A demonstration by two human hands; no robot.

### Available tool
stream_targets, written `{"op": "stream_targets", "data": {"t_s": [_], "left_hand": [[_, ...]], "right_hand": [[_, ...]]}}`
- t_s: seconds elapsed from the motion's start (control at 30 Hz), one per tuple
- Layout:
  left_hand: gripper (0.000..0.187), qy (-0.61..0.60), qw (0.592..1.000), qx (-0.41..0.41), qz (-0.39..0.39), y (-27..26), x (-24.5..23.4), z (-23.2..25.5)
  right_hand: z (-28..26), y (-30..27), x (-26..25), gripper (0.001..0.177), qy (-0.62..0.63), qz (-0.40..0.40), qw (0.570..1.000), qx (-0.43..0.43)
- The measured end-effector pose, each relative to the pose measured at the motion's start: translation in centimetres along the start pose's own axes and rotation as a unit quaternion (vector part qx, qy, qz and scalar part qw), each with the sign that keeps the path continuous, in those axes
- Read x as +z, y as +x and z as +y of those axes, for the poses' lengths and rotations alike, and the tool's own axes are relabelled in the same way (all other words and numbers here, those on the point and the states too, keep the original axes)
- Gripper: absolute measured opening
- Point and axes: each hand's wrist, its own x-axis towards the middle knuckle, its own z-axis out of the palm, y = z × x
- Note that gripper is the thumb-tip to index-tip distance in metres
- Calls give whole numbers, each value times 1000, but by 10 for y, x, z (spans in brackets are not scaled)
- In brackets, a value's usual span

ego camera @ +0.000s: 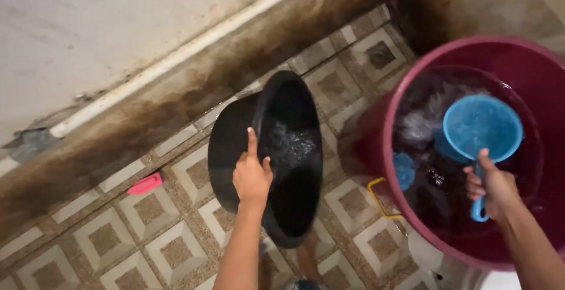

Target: Scrubbing and rinsing a large black plastic basin in a wet room/bathroom environment.

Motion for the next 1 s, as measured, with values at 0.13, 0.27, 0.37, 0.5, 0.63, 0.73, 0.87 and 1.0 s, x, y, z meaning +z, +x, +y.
{"op": "stream_targets", "data": {"t_s": [0.13, 0.27, 0.37, 0.5, 0.63, 0.73, 0.87, 1.0], "left_hand": [[91, 41, 997, 41, -41, 2, 7, 22], [90, 66, 995, 44, -55, 9, 9, 34], [91, 77, 995, 27, -59, 10, 5, 38], [91, 73, 995, 14, -70, 10, -1, 44], [91, 62, 996, 12, -60, 9, 1, 43], [91, 54, 997, 14, -47, 10, 4, 43], [91, 65, 996, 12, -55, 11, 2, 44], [89, 83, 994, 25, -66, 15, 3, 48]], "right_hand": [[-5, -61, 15, 64, 188, -45, 980, -47], [21, -111, 64, 56, 293, -51, 949, -106], [25, -143, 104, 43, 246, -25, 935, -252], [23, -169, 130, 21, 123, 6, 850, -513], [85, -134, 123, 18, 57, -28, 788, -613], [108, -130, 108, 29, -110, 50, 732, -670], [102, -145, 100, 37, -219, 98, 678, -695], [57, -179, 98, 47, -271, 132, 661, -687]]}}
